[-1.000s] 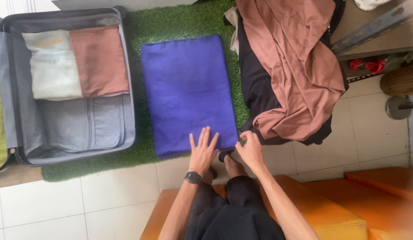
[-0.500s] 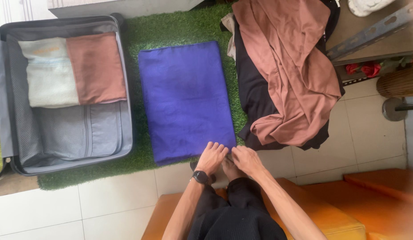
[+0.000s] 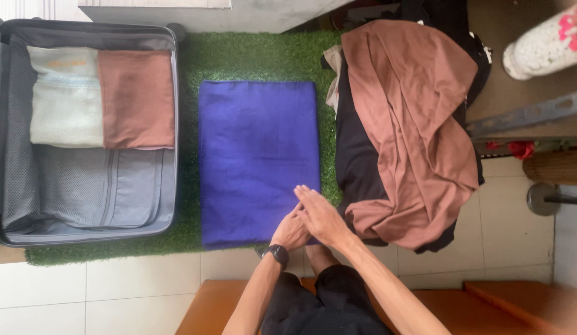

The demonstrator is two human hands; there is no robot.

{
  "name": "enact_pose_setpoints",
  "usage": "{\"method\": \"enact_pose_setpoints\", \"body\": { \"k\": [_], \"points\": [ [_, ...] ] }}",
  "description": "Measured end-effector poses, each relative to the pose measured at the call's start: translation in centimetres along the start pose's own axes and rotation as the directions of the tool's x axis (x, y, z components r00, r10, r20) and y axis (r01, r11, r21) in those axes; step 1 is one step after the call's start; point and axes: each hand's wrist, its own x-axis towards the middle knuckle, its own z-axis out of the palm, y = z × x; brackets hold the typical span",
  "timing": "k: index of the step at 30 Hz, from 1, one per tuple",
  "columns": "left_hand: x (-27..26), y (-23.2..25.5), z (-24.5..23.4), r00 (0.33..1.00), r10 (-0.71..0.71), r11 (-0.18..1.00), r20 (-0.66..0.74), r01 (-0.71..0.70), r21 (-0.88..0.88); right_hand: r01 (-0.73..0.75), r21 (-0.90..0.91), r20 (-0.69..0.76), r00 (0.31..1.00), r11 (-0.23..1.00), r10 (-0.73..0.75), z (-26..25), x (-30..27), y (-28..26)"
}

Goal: The person folds a blue towel on a green mat next to an open suitcase. The person then places the folded towel into the suitcase.

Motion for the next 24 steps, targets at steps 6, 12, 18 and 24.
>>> {"method": "enact_pose_setpoints", "body": {
  "k": [6,12,18,24],
  "points": [
    [-0.6,-0.6,0.4,0.995,0.001,0.953,-0.098,-0.030,-0.301,-0.002,-0.241,0.121,0.992,0.970,0.032,2.1,3.4,3.7],
    [-0.4,-1.3,-3.4,1.000,-0.004,0.941,-0.020,-0.003,-0.339,-0.044,-0.317,0.072,0.995,0.947,0.070,3.2,6.9,7.6],
    [-0.1,-2.0,-5.4,0.999,-0.010,0.969,-0.050,-0.003,-0.249,-0.114,-0.380,-0.083,0.993,0.918,0.089,2.3,15.5,12.6],
    [0.1,-2.1,-5.1,1.000,-0.014,0.971,-0.015,0.010,-0.237,-0.187,-0.468,-0.095,0.982,0.864,0.161,1.6,22.9,16.5]
  ]
}}
